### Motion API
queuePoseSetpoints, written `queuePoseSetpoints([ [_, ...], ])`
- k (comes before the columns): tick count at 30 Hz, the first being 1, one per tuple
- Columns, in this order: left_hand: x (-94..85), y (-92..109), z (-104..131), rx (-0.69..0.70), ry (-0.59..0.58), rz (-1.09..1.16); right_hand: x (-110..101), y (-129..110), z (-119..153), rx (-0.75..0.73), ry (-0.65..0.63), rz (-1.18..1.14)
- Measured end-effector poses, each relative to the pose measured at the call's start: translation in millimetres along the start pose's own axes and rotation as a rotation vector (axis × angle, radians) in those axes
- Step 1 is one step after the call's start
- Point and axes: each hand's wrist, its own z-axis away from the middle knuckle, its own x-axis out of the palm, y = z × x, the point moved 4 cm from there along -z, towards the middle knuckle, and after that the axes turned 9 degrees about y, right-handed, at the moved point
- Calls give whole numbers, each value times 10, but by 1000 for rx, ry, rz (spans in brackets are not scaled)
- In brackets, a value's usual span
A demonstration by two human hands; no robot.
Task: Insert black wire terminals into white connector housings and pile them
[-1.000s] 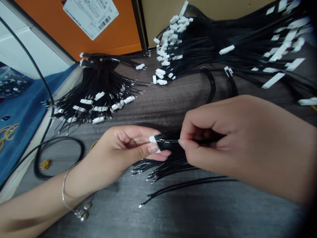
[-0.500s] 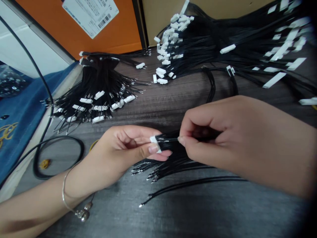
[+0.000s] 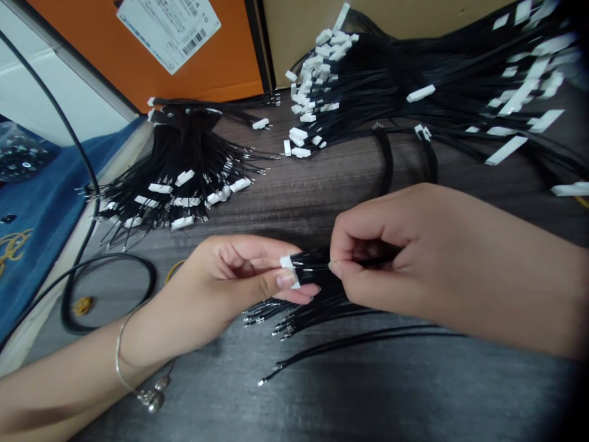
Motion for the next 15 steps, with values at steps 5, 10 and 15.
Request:
queuePoseSetpoints([
  [5, -13, -23, -3, 11, -13, -11, -5, 18, -6, -3, -28, 1],
  [10, -17, -33, -22, 43, -56, -23, -1, 34, -20, 17, -62, -9],
  [15, -7, -25, -13, 34, -62, -13, -7, 36, -55, 21, -99, 10],
])
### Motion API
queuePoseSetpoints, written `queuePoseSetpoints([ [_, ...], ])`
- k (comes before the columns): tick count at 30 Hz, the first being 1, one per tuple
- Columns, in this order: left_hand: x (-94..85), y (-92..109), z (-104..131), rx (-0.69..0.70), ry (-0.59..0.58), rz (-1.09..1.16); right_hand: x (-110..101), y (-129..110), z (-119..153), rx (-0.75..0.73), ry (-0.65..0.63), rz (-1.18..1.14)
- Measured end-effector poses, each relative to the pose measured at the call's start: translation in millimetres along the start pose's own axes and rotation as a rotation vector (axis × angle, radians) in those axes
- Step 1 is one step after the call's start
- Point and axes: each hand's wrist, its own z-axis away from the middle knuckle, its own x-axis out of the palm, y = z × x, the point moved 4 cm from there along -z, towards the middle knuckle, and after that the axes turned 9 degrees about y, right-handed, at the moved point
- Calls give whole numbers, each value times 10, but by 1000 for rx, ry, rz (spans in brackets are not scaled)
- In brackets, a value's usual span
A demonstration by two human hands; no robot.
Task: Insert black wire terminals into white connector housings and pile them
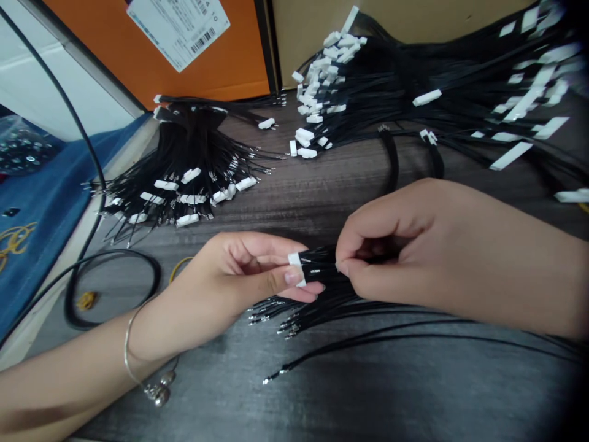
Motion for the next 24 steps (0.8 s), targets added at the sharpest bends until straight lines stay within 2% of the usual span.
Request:
queuePoseSetpoints([
  [13, -49, -16, 7, -52, 38, -14, 50, 13, 36, 16, 38, -134],
  [24, -33, -1, -13, 4, 50, -69, 72, -4, 12, -24, 16, -58],
])
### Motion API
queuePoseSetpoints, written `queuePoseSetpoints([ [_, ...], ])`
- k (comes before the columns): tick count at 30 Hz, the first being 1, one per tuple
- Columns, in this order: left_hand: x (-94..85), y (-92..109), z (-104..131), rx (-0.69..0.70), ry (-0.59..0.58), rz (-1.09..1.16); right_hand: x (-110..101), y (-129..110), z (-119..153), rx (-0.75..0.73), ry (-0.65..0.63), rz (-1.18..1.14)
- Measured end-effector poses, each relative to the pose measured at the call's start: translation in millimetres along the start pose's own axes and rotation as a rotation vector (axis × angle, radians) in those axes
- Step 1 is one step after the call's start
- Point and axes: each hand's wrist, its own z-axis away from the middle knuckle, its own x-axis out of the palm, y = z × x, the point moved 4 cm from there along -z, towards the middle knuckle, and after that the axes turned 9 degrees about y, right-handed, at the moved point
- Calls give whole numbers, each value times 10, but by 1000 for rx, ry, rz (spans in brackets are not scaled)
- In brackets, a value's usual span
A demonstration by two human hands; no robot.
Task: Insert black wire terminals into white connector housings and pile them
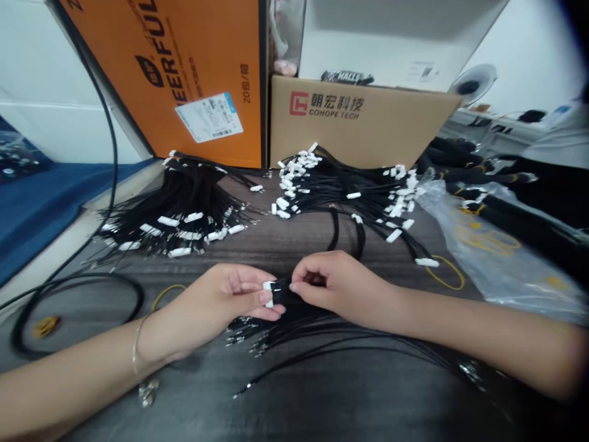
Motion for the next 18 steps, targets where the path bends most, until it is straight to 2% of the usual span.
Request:
queuePoseSetpoints([
  [7, 23, 19, 3, -16, -1, -38, 14, 23, 25, 16, -15, 50],
  [15, 25, 19, -12, 9, -38, -69, 27, -21, 27, -95, 17, 67],
  [18, 20, 26, -8, 5, -51, -50, -11, -47, 30, -211, 72, 158],
])
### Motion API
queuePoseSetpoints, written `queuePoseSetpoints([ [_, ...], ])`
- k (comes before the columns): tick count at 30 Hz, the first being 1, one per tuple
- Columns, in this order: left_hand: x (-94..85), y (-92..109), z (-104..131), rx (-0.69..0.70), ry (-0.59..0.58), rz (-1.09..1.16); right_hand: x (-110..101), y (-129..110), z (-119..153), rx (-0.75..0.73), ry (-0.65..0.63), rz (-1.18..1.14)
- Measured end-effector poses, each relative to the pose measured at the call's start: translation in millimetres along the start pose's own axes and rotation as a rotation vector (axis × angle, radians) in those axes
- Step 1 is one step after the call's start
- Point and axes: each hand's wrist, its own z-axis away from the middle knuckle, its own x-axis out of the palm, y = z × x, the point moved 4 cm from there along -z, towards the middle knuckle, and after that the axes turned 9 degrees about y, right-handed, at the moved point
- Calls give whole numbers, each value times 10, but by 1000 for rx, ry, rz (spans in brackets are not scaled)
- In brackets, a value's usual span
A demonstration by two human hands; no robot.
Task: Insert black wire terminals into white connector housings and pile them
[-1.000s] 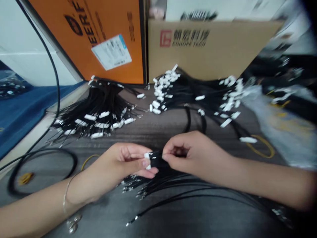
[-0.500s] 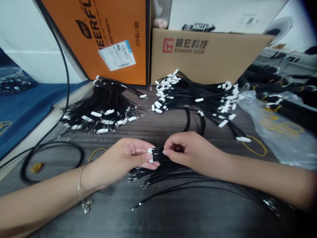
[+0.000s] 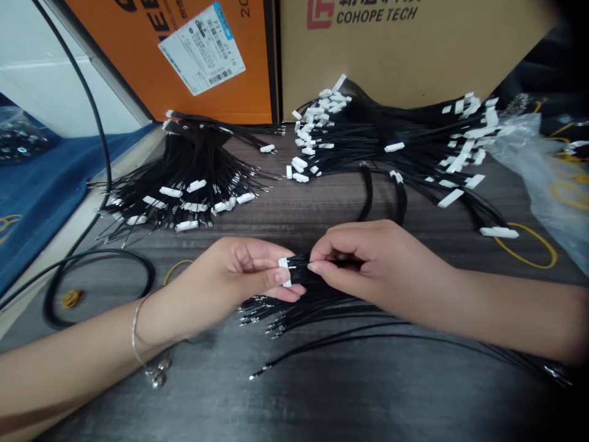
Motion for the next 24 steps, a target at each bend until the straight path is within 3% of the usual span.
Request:
queuePoseSetpoints([
  [6, -9, 5, -14, -51, -6, 57, -31, -51, 100, -509, 35, 394],
  [11, -9, 9, -6, -55, 36, 99, -68, -109, 89, -610, 123, 479],
  [14, -11, -2, -4, -62, 47, 101, -96, -134, 58, -544, 131, 433],
  [19, -7, 3, -13, -44, 19, 88, -129, -87, 18, -241, 44, 202],
  [24, 1, 12, -6, -4, -36, 10, -121, -111, 7, -227, 21, 122],
])
